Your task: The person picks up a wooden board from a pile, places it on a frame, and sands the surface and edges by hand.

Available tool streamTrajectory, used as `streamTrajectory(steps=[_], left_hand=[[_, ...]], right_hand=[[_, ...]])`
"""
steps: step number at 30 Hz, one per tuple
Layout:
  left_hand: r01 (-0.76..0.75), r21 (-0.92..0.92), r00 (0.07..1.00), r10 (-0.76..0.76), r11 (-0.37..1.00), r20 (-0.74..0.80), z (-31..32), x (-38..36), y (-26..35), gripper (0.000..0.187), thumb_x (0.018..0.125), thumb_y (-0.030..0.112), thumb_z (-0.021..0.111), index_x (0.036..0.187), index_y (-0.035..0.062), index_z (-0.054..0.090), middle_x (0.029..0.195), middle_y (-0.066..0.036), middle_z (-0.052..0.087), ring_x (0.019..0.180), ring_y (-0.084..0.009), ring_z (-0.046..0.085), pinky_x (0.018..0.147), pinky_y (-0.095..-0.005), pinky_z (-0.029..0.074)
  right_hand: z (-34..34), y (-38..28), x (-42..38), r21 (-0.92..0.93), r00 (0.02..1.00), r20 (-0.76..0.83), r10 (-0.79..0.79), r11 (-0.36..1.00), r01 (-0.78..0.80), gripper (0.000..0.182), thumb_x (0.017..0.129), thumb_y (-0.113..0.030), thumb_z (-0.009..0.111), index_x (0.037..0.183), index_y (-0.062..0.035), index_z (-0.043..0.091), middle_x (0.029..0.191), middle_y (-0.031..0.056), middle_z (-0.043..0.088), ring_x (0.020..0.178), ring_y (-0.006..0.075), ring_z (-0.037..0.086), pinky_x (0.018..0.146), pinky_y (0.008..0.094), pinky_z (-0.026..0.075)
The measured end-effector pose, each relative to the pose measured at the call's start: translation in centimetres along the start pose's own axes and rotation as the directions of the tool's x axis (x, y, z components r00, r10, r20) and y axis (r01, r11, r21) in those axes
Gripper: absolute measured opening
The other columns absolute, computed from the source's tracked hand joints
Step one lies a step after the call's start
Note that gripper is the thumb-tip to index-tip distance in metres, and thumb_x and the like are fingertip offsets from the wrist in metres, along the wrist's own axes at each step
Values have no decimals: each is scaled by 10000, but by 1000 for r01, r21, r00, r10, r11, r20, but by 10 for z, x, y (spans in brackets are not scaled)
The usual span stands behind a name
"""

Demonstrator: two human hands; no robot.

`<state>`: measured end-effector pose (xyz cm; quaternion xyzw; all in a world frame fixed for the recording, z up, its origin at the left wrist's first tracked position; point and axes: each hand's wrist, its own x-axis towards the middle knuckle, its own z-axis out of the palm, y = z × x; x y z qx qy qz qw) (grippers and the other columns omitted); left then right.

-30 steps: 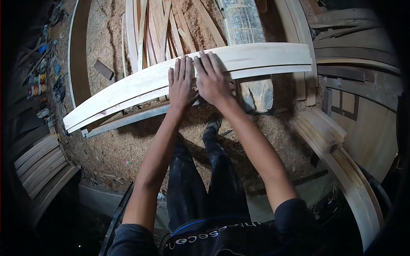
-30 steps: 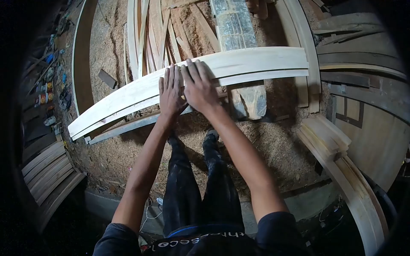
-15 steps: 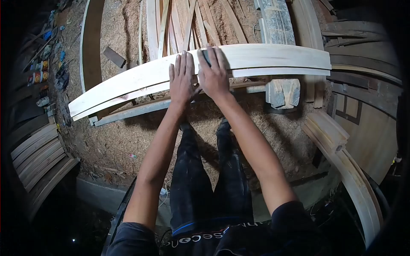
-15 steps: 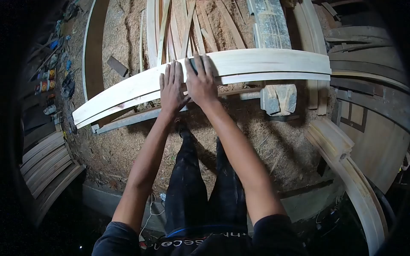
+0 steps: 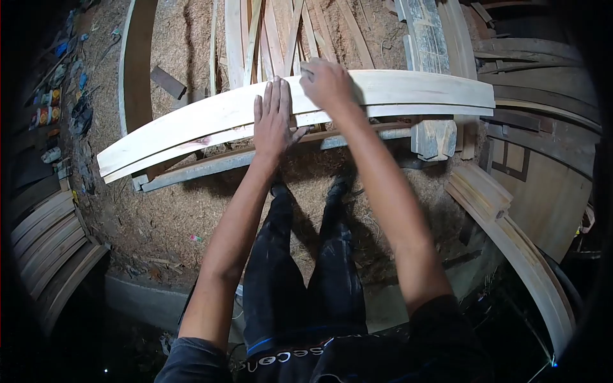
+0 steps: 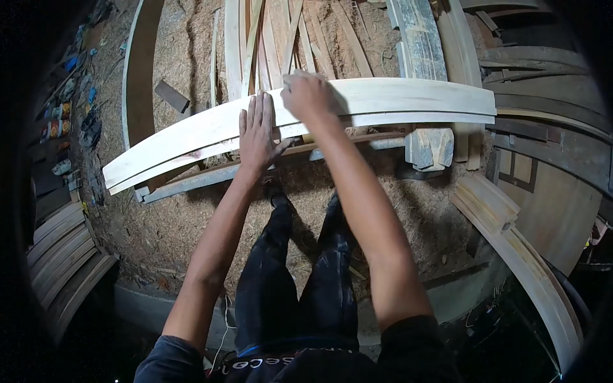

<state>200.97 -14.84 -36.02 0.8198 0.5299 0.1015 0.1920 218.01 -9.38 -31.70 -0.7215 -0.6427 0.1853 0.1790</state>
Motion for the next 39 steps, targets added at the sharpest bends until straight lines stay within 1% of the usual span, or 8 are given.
streamTrajectory(steps=[2, 6, 9, 16, 23, 30, 37, 39], left_hand=[[14, 65, 1000, -15, 998, 5, -5, -1, -3, 1272, 694, 488, 886, 1633, 26, 163, 1697, -152, 223, 1569, -321, 217, 1270, -512, 187], [12, 49, 999, -14, 999, 41, -16, -2, -13, 1258, 724, 466, 874, 1641, 26, 135, 1701, -166, 207, 1583, -329, 173, 1275, -519, 153], [-26, 51, 999, 25, 998, 28, -15, -6, -20, 1251, 723, 452, 877, 1640, 25, 141, 1703, -167, 202, 1585, -328, 166, 1275, -521, 151], [-86, 270, 984, 124, 959, -127, 7, -8, -35, 1195, 727, 366, 884, 1636, 49, 176, 1707, -121, 213, 1582, -290, 193, 1275, -511, 171], [-109, 48, 994, 108, 993, 22, -8, -23, -41, 1215, 748, 415, 875, 1644, 44, 144, 1712, -144, 187, 1583, -319, 177, 1273, -511, 155], [-115, 205, 993, 119, 972, -6, -1, -31, -54, 1185, 760, 433, 853, 1644, 56, 160, 1709, -125, 203, 1581, -309, 186, 1278, -501, 149], [-78, 82, 996, 80, 994, -27, -28, -41, -84, 1187, 762, 455, 850, 1643, 45, 169, 1701, -145, 222, 1575, -325, 199, 1265, -512, 186], [-67, 79, 997, 69, 995, -24, -30, -43, -89, 1181, 767, 458, 846, 1642, 44, 171, 1699, -149, 226, 1575, -326, 202, 1264, -513, 187]], right_hand=[[-38, 1, 1, 38, 941, 241, 240, 966, -256, 276, 954, -262, 600, 1146, -144, 760, 1160, 127, 741, 1068, 331, 702, 946, 437, 552], [-28, 97, -22, -90, 928, -368, -48, 996, 15, 284, 952, -164, 600, 1191, -101, 739, 1245, 207, 703, 1155, 379, 662, 999, 489, 533], [16, 64, -57, -223, 845, -535, -21, 968, -118, 371, 954, -141, 579, 1298, -30, 662, 1378, 239, 624, 1299, 437, 561, 1094, 543, 484], [70, -13, -109, -52, 894, -344, -287, 956, 287, 472, 917, -92, 578, 1385, -80, 640, 1489, 196, 550, 1378, 448, 487, 1195, 544, 361], [43, 43, -95, -66, 741, -660, 125, 973, -223, 444, 967, -113, 557, 1395, 4, 589, 1541, 278, 449, 1439, 488, 377, 1173, 599, 340], [85, -30, -111, -37, 908, -355, -221, 974, 222, 465, 928, -109, 598, 1391, -80, 630, 1513, 227, 504, 1429, 495, 401, 1200, 564, 346], [37, 40, -77, -142, 737, -665, 121, 949, -283, 500, 919, -96, 596, 1410, -7, 580, 1485, 286, 489, 1402, 485, 411, 1182, 610, 305], [63, 4, -72, -126, 794, -603, 73, 975, -185, 504, 924, -109, 599, 1417, -8, 575, 1489, 281, 489, 1402, 487, 408, 1184, 610, 303]])
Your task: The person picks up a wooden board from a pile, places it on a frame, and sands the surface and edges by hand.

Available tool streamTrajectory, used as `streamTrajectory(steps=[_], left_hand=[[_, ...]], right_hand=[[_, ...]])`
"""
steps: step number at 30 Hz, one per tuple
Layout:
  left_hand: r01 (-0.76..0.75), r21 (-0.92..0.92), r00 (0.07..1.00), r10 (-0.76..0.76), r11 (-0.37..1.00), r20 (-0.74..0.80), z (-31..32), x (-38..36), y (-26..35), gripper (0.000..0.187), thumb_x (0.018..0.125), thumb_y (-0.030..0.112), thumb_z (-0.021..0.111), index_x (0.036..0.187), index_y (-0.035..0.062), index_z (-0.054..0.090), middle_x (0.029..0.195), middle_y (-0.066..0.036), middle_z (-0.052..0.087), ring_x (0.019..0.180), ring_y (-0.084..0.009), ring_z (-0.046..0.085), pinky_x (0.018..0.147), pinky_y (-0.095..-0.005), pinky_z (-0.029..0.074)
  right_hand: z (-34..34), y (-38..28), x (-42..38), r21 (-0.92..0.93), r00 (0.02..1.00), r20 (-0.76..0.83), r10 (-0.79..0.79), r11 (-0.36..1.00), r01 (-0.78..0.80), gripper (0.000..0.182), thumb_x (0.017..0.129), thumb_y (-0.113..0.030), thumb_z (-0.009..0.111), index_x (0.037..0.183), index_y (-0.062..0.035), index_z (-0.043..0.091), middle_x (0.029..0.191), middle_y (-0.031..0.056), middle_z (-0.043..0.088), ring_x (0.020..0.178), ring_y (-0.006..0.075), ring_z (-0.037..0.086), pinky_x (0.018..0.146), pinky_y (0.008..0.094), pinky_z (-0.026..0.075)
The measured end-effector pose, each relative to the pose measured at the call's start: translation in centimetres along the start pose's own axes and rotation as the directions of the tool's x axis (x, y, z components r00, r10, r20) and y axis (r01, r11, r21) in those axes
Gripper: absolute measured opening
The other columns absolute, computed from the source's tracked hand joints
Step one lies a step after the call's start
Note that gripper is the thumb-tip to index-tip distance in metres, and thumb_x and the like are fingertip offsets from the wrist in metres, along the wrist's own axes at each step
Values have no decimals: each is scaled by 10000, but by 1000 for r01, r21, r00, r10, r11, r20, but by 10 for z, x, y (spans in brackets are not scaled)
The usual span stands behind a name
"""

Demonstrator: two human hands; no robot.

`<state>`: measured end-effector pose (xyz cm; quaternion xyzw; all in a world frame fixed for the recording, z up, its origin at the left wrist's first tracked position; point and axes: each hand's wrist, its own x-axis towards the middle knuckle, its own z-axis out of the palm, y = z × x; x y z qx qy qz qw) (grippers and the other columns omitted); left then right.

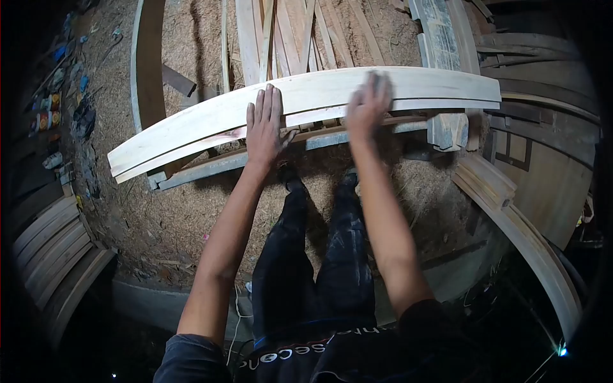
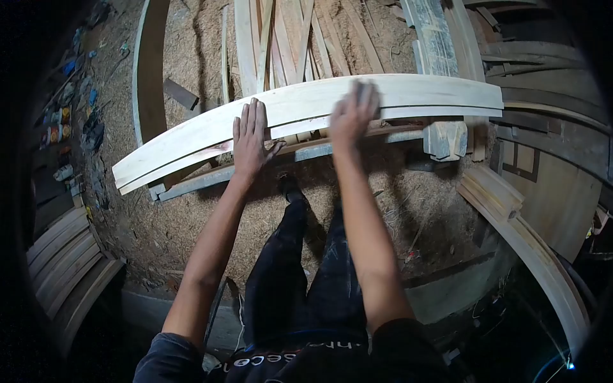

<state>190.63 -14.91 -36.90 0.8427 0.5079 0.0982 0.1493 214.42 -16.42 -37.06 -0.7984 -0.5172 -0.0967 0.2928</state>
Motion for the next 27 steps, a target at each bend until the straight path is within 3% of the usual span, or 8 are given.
streamTrajectory(steps=[4, 7, 9, 14, 20, 22, 25, 27], left_hand=[[19, 107, 999, -14, 994, -49, 15, 2, -11, 1137, 781, 409, 833, 1639, 46, 183, 1698, -146, 230, 1575, -318, 207, 1266, -509, 187], [30, 197, 994, -8, 980, -110, 7, 2, -15, 1153, 752, 374, 859, 1634, 46, 192, 1695, -140, 239, 1572, -311, 219, 1268, -506, 191], [112, -13, 994, -112, 994, 17, -13, -2, -16, 1230, 707, 374, 891, 1642, 36, 167, 1698, -150, 229, 1573, -329, 210, 1269, -509, 181], [144, 32, 989, -145, 989, 36, -21, -15, -39, 1288, 662, 377, 919, 1643, 36, 156, 1704, -146, 211, 1574, -330, 202, 1270, -506, 184], [174, -4, 985, -174, 985, -10, -19, -24, -62, 1280, 669, 396, 910, 1642, 36, 160, 1703, -148, 211, 1577, -330, 194, 1270, -515, 174], [180, 106, 983, -177, 978, -40, -18, -28, -71, 1272, 676, 397, 905, 1641, 32, 161, 1701, -151, 217, 1578, -336, 190, 1267, -522, 175], [250, 12, 968, -250, 968, 0, -32, -34, -77, 1266, 676, 375, 908, 1639, 27, 164, 1698, -155, 225, 1575, -345, 196, 1263, -530, 178], [249, 5, 968, -249, 968, -27, -34, -36, -81, 1275, 664, 355, 917, 1637, 24, 163, 1695, -158, 230, 1570, -351, 208, 1262, -537, 179]], right_hand=[[12, -98, -44, 237, 955, 193, -225, 955, 177, 450, 944, -145, 589, 1382, -47, 633, 1502, 230, 506, 1391, 458, 439, 1183, 526, 334], [13, -94, -40, 286, 905, 216, -366, 910, 300, 429, 924, -126, 585, 1340, -53, 662, 1472, 207, 551, 1377, 433, 477, 1175, 523, 377], [16, -55, -16, 202, 942, 182, -282, 948, 245, 430, 924, -145, 599, 1339, -60, 672, 1456, 202, 570, 1351, 435, 499, 1180, 513, 369], [15, -34, 13, -89, 999, -32, -28, 996, 25, 458, 904, -111, 608, 1355, -47, 653, 1421, 210, 585, 1337, 426, 506, 1163, 545, 374], [42, -167, -49, 240, 939, 158, -305, 934, 263, 382, 880, -124, 617, 1241, -27, 699, 1430, 202, 568, 1323, 437, 510, 1154, 519, 401], [42, -172, -57, 359, 883, 201, -424, 871, 336, 359, 876, -113, 598, 1210, -46, 713, 1435, 178, 574, 1342, 417, 507, 1162, 512, 402], [51, -118, -22, 327, 889, 220, -403, 889, 322, 397, 889, -139, 584, 1265, -73, 692, 1442, 169, 575, 1352, 411, 501, 1159, 507, 402], [47, -87, 5, 43, 949, 192, -251, 968, 247, 425, 900, -163, 592, 1312, -88, 665, 1443, 160, 582, 1364, 397, 496, 1156, 497, 401]])
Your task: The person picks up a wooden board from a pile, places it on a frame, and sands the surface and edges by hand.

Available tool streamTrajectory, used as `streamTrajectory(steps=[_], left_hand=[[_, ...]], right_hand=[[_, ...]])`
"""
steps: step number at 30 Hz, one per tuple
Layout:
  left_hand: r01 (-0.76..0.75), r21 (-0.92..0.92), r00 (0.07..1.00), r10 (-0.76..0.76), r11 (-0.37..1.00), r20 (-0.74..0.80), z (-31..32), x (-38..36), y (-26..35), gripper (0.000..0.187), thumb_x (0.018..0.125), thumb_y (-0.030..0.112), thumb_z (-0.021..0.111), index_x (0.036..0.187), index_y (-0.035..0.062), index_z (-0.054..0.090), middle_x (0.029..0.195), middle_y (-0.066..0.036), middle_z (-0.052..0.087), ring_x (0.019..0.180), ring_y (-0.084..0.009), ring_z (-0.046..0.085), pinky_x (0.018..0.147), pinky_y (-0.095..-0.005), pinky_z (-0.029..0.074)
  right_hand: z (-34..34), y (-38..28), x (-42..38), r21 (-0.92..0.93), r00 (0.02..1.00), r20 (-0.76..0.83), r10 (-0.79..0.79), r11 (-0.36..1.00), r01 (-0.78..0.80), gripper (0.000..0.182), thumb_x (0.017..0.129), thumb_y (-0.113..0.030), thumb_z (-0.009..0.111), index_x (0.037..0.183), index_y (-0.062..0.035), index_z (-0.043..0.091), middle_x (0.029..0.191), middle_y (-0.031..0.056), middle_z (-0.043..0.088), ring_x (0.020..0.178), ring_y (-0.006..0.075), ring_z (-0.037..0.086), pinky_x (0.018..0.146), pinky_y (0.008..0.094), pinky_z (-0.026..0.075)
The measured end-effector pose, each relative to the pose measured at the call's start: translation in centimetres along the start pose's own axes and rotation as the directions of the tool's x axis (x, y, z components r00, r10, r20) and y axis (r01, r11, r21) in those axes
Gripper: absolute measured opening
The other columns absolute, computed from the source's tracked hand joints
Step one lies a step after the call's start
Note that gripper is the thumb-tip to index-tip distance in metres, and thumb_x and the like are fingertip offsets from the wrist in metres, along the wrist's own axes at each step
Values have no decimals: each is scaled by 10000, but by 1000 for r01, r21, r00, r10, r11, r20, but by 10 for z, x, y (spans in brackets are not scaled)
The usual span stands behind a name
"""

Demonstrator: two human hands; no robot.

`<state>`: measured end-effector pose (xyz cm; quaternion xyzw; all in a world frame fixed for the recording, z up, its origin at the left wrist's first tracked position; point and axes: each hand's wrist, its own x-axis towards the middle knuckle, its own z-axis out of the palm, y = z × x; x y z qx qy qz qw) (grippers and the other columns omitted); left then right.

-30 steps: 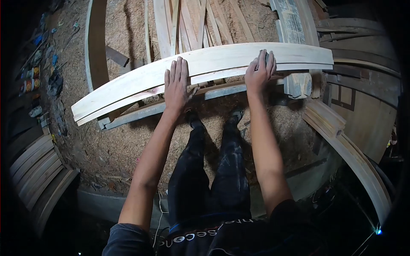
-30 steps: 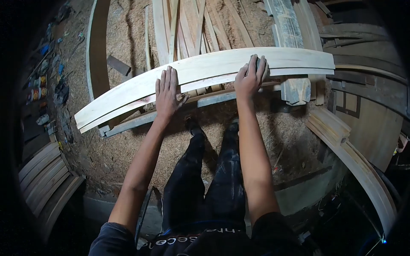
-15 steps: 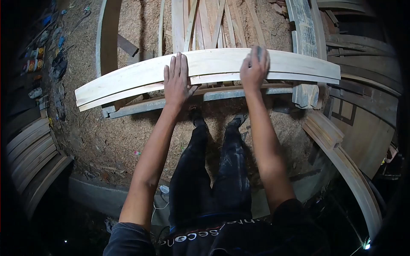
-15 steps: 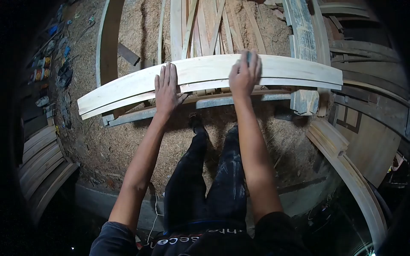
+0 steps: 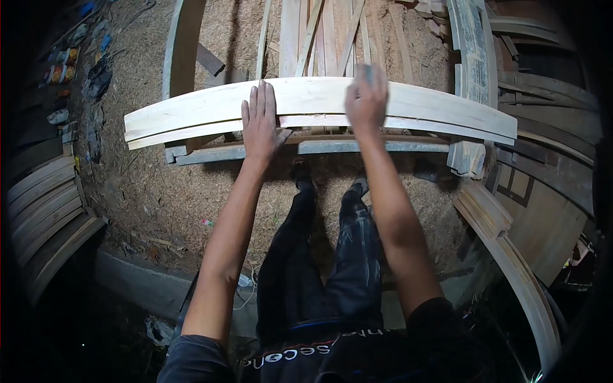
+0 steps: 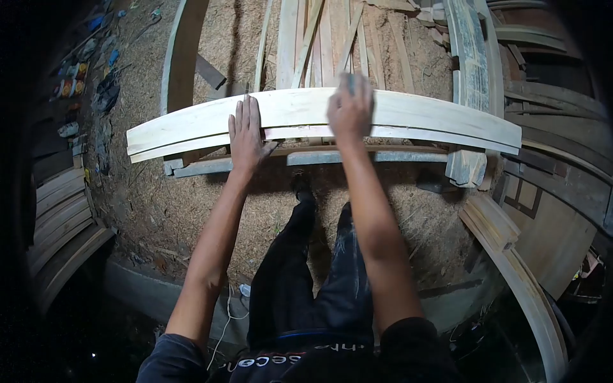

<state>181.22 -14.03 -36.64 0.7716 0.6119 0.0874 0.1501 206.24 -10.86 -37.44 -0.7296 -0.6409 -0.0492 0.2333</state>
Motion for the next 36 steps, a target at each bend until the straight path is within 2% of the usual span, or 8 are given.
streamTrajectory(steps=[8, 12, 16, 20, 22, 27, 32, 36], left_hand=[[15, 14, 1000, -15, 1000, -2, -1, -2, 2, 1281, 649, 343, 930, 1635, 46, 167, 1699, -136, 219, 1572, -314, 209, 1273, -513, 181], [-6, 5, 1000, 6, 1000, -14, -1, -3, 0, 1290, 638, 350, 924, 1637, 38, 170, 1698, -142, 229, 1572, -322, 211, 1265, -516, 187], [27, 24, 1000, -27, 999, 1, -1, -2, 5, 1296, 631, 354, 935, 1633, 43, 174, 1694, -135, 233, 1575, -307, 201, 1273, -522, 167], [95, 21, 995, -95, 995, 0, -3, 0, 17, 1293, 628, 336, 935, 1630, 37, 174, 1694, -146, 229, 1578, -314, 193, 1267, -565, 144], [110, 28, 994, -111, 993, 25, -1, 2, 18, 1295, 622, 335, 934, 1629, 35, 176, 1697, -148, 221, 1580, -316, 188, 1264, -576, 141], [92, 44, 995, -94, 995, 43, -5, 2, 15, 1315, 619, 327, 941, 1631, 31, 156, 1703, -148, 200, 1582, -320, 181, 1266, -577, 136], [132, 43, 990, -134, 990, 33, -6, 4, 26, 1365, 593, 303, 952, 1642, 26, 123, 1713, -159, 173, 1587, -342, 152, 1269, -568, 117], [117, 62, 992, -120, 991, 47, -5, 3, 20, 1301, 647, 358, 909, 1639, 25, 136, 1709, -155, 184, 1589, -328, 155, 1270, -562, 118]], right_hand=[[-9, -121, 29, 247, 885, 461, 59, 950, -192, 338, 963, -255, 531, 1218, -153, 727, 1350, 113, 660, 1279, 333, 573, 1091, 454, 466], [-26, -79, 48, 196, 752, 647, 130, 924, -328, 332, 964, -226, 508, 1193, -152, 737, 1267, 135, 693, 1163, 336, 652, 1014, 480, 532], [-36, -17, 51, 131, 892, 409, 194, 955, -267, 297, 905, -223, 614, 1113, -71, 763, 1140, 208, 730, 1055, 388, 697, 959, 479, 542], [-23, -74, 61, 148, 693, 691, 206, 898, -415, 314, 916, -195, 581, 1149, -60, 742, 1187, 215, 714, 1083, 414, 678, 981, 484, 533], [13, -110, 39, 246, 831, 547, -105, 968, -40, 351, 922, -175, 575, 1221, -51, 709, 1292, 223, 670, 1195, 419, 620, 1059, 470, 488], [-6, -55, 16, 293, 943, 211, -257, 937, 189, 376, 891, -126, 595, 1242, -25, 683, 1342, 213, 635, 1260, 356, 563, 1122, 450, 431], [-19, -1, 29, 63, 941, 328, 79, 992, -106, 413, 968, -154, 557, 1350, -17, 632, 1430, 213, 581, 1340, 374, 505, 1169, 494, 356], [4, -86, 9, 183, 962, 249, -110, 981, 65, 469, 899, -124, 599, 1356, -19, 614, 1481, 200, 536, 1373, 397, 472, 1152, 482, 394]])
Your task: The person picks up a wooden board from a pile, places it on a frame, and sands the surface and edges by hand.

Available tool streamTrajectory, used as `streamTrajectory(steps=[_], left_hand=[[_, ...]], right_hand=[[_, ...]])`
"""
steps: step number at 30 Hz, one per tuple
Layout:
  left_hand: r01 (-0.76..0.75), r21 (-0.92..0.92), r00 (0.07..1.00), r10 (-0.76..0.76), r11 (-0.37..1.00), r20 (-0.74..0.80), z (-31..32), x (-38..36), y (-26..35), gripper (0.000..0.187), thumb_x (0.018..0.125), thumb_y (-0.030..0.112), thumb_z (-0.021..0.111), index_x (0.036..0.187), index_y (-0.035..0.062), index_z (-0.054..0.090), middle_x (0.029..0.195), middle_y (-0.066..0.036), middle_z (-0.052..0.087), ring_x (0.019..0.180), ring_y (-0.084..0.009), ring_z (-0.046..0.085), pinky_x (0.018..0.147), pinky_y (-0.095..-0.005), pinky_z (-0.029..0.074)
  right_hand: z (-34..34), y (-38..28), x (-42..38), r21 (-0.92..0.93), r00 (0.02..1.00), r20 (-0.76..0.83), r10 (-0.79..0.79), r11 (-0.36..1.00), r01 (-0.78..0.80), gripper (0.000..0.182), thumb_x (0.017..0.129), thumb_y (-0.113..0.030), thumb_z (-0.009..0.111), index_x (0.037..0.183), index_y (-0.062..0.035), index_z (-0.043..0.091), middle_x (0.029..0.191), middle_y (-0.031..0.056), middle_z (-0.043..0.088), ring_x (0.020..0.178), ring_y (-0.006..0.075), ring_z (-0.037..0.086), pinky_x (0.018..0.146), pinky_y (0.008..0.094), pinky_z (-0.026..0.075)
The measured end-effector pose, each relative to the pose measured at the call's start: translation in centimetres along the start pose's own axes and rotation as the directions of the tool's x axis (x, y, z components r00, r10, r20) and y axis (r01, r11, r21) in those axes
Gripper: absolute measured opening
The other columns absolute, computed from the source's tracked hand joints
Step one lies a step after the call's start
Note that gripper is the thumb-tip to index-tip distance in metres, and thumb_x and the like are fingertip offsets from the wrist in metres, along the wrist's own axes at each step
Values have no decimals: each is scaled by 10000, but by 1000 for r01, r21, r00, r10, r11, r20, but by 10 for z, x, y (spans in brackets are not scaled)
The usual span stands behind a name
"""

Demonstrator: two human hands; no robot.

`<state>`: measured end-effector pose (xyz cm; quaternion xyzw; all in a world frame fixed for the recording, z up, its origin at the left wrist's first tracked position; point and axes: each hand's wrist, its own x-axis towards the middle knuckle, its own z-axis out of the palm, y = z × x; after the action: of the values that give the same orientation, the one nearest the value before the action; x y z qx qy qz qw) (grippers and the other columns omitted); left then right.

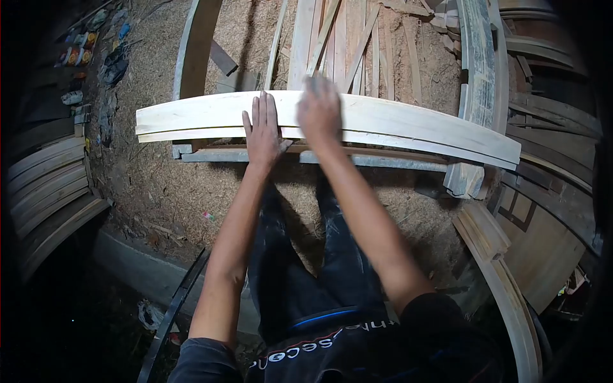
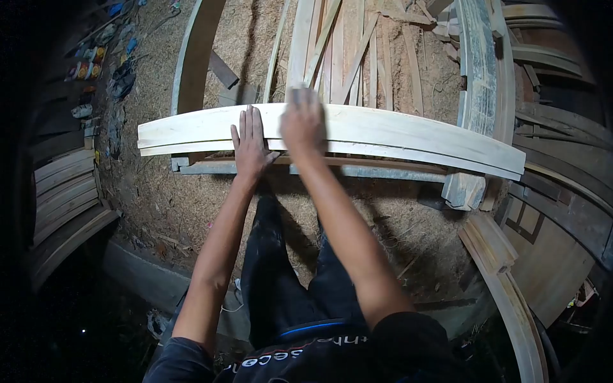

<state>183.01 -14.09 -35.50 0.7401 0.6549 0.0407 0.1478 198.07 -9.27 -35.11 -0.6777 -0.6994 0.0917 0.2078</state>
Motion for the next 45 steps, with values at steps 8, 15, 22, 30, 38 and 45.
streamTrajectory(steps=[8, 15, 22, 30, 38, 45], left_hand=[[-94, -17, 996, 94, 995, -6, -14, 11, -50, 1337, 609, 343, 931, 1647, 45, 143, 1708, -152, 198, 1581, -335, 187, 1267, -536, 165], [-182, 124, 979, 191, 976, -69, 6, 12, -69, 1324, 620, 330, 930, 1637, 12, 144, 1706, -159, 201, 1581, -331, 188, 1269, -531, 160], [-163, -87, 985, 167, 983, 32, -30, 12, -102, 1351, 593, 330, 946, 1636, 20, 145, 1708, -151, 194, 1581, -325, 186, 1275, -524, 161], [-141, -66, 988, 144, 988, 53, -40, 6, -159, 1370, 577, 309, 959, 1641, 39, 139, 1712, -147, 181, 1584, -318, 177, 1280, -508, 159], [-161, -71, 984, 165, 984, 62, -49, 11, -184, 1363, 588, 322, 953, 1641, 39, 136, 1712, -151, 180, 1585, -321, 170, 1281, -514, 152], [-128, -91, 989, 134, 988, 62, -51, 6, -203, 1362, 578, 320, 955, 1639, 35, 151, 1708, -156, 194, 1586, -327, 167, 1276, -533, 157]], right_hand=[[-7, 44, -55, -48, 976, -216, -23, 999, 13, 508, 892, -95, 587, 1398, -54, 599, 1516, 210, 504, 1359, 457, 475, 1181, 529, 358], [33, -50, -45, 34, 954, -251, 166, 986, -163, 524, 905, -131, 618, 1426, -72, 598, 1520, 187, 515, 1419, 438, 420, 1187, 548, 320], [26, -19, -53, -37, 970, -241, -21, 999, 12, 512, 912, -85, 569, 1423, -66, 586, 1504, 223, 517, 1396, 433, 467, 1181, 523, 377], [56, -87, -37, -24, 924, -324, 204, 974, -224, 562, 920, -80, 565, 1474, -12, 505, 1520, 275, 458, 1415, 470, 400, 1186, 560, 323], [60, -83, -46, -1, 967, -223, 126, 992, -129, 531, 927, -96, 571, 1455, -47, 547, 1535, 227, 480, 1412, 464, 426, 1191, 555, 343], [75, -117, -32, -28, 896, -364, 255, 958, -285, 544, 933, -101, 557, 1470, -18, 521, 1536, 261, 453, 1428, 475, 383, 1195, 557, 308]])
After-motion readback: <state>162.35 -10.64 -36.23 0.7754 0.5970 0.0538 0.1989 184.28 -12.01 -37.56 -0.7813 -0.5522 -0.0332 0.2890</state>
